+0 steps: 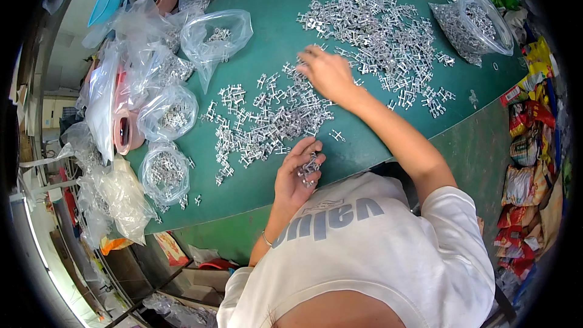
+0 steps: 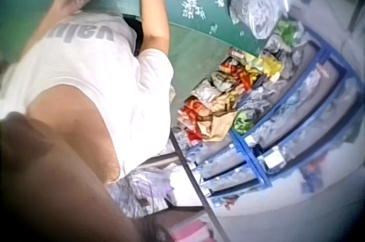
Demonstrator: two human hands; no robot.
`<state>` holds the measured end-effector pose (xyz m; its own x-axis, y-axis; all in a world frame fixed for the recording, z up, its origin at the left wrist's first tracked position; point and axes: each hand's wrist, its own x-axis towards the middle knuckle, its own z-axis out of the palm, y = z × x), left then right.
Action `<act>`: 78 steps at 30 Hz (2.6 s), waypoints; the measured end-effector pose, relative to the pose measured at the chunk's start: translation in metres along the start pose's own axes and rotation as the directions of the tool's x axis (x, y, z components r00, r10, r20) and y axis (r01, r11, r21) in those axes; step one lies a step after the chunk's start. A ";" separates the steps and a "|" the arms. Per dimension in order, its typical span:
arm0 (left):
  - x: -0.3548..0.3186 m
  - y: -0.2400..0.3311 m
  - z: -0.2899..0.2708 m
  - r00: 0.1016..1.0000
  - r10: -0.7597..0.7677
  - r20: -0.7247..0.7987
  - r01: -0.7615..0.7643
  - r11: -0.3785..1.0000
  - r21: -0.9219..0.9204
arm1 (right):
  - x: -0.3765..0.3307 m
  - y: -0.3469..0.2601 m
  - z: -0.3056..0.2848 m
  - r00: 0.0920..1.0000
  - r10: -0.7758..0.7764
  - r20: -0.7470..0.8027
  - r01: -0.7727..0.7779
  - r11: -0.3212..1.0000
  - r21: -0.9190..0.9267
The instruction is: The person sorts through a large pile of silver-colored hardware components by hand on a green workbench, picking up individual pieces and placing them into a clear plastic bag.
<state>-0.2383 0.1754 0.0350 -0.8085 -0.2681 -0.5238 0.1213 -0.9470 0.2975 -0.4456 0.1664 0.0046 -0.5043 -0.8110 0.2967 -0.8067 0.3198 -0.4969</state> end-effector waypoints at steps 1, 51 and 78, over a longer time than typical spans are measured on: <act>-0.001 0.001 -0.002 1.000 0.007 0.005 -0.006 1.000 -0.028 | -0.003 -0.008 0.003 0.998 -0.052 0.040 0.053 0.998 -0.036; 0.007 -0.017 0.004 1.000 -0.002 0.018 -0.001 0.984 0.177 | -0.087 0.067 -0.098 0.752 0.331 0.570 -0.202 -0.707 0.678; 0.010 -0.024 0.014 0.996 -0.091 -0.008 0.091 0.973 0.212 | -0.098 0.031 -0.105 0.940 0.092 0.330 -0.341 0.184 0.922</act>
<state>-0.2574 0.1980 0.0339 -0.8117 -0.1821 -0.5550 -0.0773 -0.9083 0.4111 -0.4541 0.3072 0.0459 -0.4461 -0.8943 -0.0355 0.3076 -0.1159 -0.9444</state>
